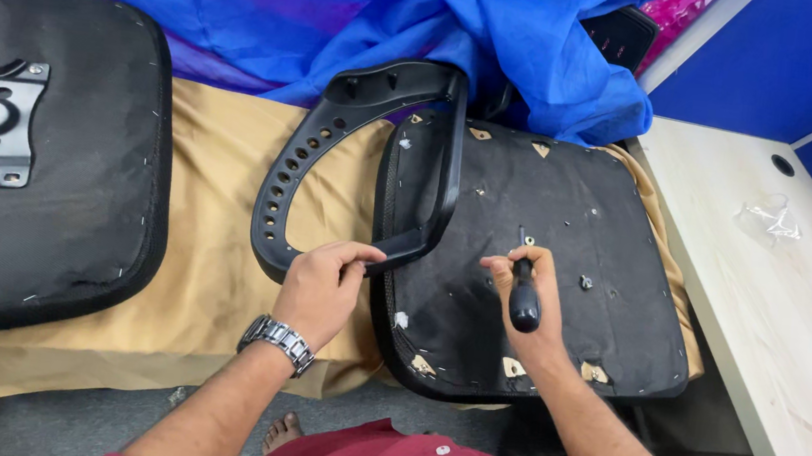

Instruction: The person uses a screwdriver to fasten screws into a black chair seat frame, securing the frame to the seat cushion. They repeatedly pick up screws and tighten them at multiple locations on the underside of the seat.

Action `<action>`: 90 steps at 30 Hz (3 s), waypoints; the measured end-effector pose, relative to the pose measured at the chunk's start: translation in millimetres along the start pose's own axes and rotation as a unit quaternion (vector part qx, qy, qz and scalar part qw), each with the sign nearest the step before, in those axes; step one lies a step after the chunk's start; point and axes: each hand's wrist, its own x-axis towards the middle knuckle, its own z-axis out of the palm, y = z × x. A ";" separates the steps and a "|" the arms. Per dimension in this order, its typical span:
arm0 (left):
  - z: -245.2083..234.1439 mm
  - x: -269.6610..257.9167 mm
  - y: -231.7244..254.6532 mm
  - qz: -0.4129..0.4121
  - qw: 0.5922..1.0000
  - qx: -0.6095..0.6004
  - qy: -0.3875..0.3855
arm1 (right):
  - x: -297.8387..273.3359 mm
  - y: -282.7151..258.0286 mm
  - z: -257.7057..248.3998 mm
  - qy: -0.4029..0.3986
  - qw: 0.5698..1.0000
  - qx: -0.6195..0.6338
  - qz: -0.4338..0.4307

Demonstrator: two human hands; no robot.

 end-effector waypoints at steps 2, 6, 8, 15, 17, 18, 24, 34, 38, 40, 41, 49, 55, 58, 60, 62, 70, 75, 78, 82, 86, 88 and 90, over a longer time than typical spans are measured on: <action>-5.3 -11.5 -0.9 -0.024 1.000 -0.011 0.014 | -9.5 -7.9 0.6 -0.021 0.999 -0.034 -0.019; -11.5 -26.1 -0.5 -0.136 0.988 -0.006 0.066 | -16.1 -22.1 1.7 -0.040 0.994 -0.097 -0.026; -9.6 -32.7 -5.1 -0.158 0.986 0.000 0.060 | -20.0 -23.8 5.1 -0.066 0.997 -0.044 -0.006; 4.8 -48.9 -30.5 -0.284 0.951 0.005 0.125 | -7.7 -17.9 16.5 -0.119 0.988 0.099 0.004; 0.2 -49.3 -38.5 -0.347 0.933 0.051 0.078 | 1.2 -17.6 20.6 -0.112 0.987 0.109 0.023; 4.1 -50.9 -42.1 -0.379 0.922 0.065 0.050 | 3.7 -15.6 16.0 -0.108 0.988 0.105 0.035; 3.5 -37.1 -54.3 -0.463 0.806 -0.353 0.109 | 6.2 -17.9 8.6 -0.071 0.984 0.135 0.090; 11.5 9.1 -96.0 -0.448 0.710 -0.523 0.146 | 4.4 -25.6 -6.6 -0.039 0.979 0.132 0.152; 26.7 -11.4 -79.9 -0.463 0.683 -0.556 0.104 | 7.7 -38.3 -7.6 -0.012 0.980 0.124 0.157; 41.8 -26.1 -67.9 -0.489 0.705 -0.506 0.085 | 8.9 -43.2 -8.7 0.015 0.982 0.136 0.132; 49.2 -32.4 -61.7 -0.504 0.733 -0.451 0.071 | 10.8 -45.6 -10.1 0.033 0.983 0.147 0.105; 57.7 -39.1 -21.5 -0.413 0.883 -0.190 0.116 | 34.1 -67.5 -29.8 -0.039 0.982 0.175 0.064; 56.2 -38.8 21.7 -0.463 0.885 -0.023 0.033 | 72.2 -64.5 -15.2 -0.182 0.983 0.026 0.005; 63.2 -42.5 34.0 -0.443 0.895 0.010 0.058 | 82.4 -59.9 -18.6 -0.231 0.972 -0.015 -0.029; 68.8 -41.9 33.1 -0.449 0.892 0.027 0.048 | 85.2 -55.4 -25.3 -0.248 0.967 -0.033 -0.051; 79.1 -41.6 31.6 -0.448 0.891 0.030 0.065 | 89.1 -52.8 -32.7 -0.261 0.963 -0.046 -0.042; 87.4 -13.3 -3.5 -0.394 0.862 -0.245 0.202 | 108.3 -32.4 -44.1 -0.295 0.954 -0.026 -0.037; 104.3 -15.6 9.9 -0.429 0.897 0.065 0.083 | 115.2 -2.9 -55.7 -0.281 0.959 0.000 -0.025; 124.7 -17.5 23.5 -0.336 0.903 0.202 0.174 | 116.3 12.2 -61.8 -0.268 0.962 0.033 0.034; 124.8 -21.9 38.9 -0.044 0.927 0.305 0.214 | 117.7 15.7 -65.0 -0.258 0.956 0.111 0.088; 114.0 -6.8 57.7 -0.036 0.950 0.304 -0.067 | 118.3 -1.6 -65.2 -0.270 0.956 0.072 0.085; 114.6 2.4 69.6 -0.101 0.932 0.305 -0.165 | 115.9 -12.2 -64.9 -0.277 0.957 0.053 0.063; 115.6 9.8 77.7 -0.093 0.937 0.295 -0.159 | 111.7 -20.0 -64.8 -0.275 0.960 0.038 0.046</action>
